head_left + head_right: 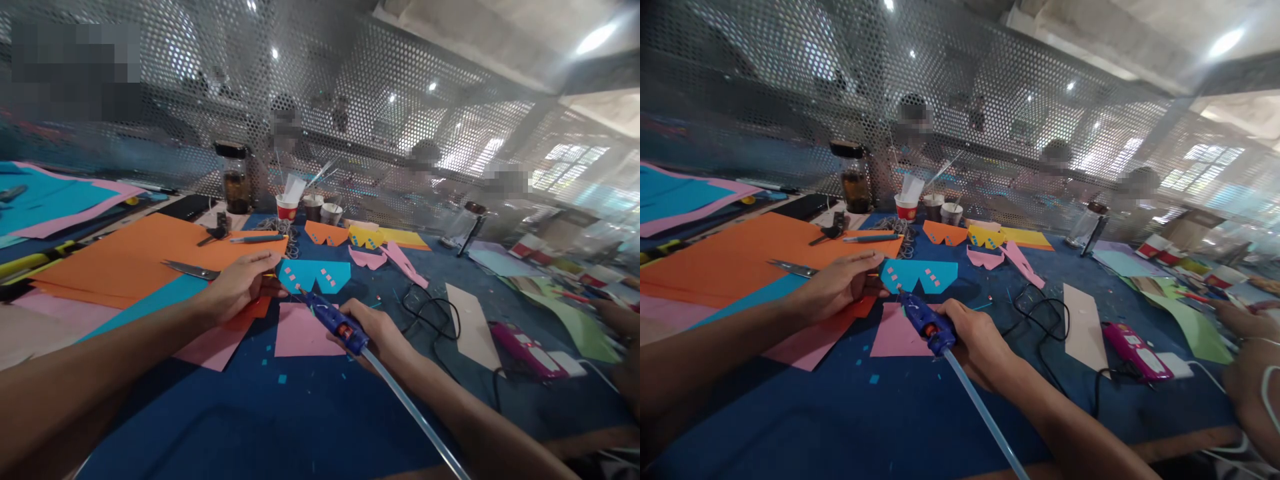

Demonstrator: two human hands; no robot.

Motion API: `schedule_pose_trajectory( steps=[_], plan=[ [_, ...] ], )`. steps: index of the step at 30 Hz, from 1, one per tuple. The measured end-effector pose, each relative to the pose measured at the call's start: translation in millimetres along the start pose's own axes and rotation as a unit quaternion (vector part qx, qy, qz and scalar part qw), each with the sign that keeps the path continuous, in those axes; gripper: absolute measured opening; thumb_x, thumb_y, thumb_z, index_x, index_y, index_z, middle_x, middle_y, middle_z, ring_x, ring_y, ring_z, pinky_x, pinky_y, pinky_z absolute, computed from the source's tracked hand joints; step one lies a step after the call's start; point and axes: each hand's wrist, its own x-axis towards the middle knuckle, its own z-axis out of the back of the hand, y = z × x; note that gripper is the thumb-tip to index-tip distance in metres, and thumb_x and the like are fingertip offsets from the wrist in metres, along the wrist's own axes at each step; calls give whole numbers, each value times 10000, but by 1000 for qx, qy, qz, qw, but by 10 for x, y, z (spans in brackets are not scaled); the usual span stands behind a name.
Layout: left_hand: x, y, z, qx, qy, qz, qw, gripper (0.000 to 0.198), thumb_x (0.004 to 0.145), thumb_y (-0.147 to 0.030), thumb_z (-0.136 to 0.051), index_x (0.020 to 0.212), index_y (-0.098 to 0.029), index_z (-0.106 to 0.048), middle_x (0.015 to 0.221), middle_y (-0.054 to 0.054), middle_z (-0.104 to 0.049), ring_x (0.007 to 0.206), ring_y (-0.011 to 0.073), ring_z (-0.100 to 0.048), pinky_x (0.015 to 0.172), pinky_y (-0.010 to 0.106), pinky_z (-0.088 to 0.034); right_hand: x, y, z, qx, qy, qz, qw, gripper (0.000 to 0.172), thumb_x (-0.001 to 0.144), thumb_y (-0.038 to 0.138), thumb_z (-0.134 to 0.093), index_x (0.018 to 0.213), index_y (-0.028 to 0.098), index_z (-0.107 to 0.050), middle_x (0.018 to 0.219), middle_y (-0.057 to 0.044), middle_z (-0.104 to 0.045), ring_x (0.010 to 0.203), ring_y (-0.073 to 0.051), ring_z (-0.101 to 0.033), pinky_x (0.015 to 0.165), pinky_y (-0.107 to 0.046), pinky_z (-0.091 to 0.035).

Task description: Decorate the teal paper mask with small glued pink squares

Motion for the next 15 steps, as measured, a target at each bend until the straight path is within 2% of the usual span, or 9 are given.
schedule_pose_trajectory(
  steps=[8,15],
  plan=[
    [-21,-11,-12,6,17,-6,1000,150,926,-345,-661,903,-197,-658,866,49,-754,770,209,-712,728,338,-596,-2,18,7,-8,22,-20,1000,374,734,12,-604,1023,237,-529,895,8,-671,637,-122,-561,602,-207,-367],
    [-28,-27,-54,8,8,-5,1000,153,925,-336,-661,908,-185,-652,791,33,-726,740,208,-710,691,334,-596,1,9,-33,-2,16,-41,999,345,738,45,-642,1008,229,-534,782,34,-625,582,-110,-492,578,-200,-343]
  ],
)
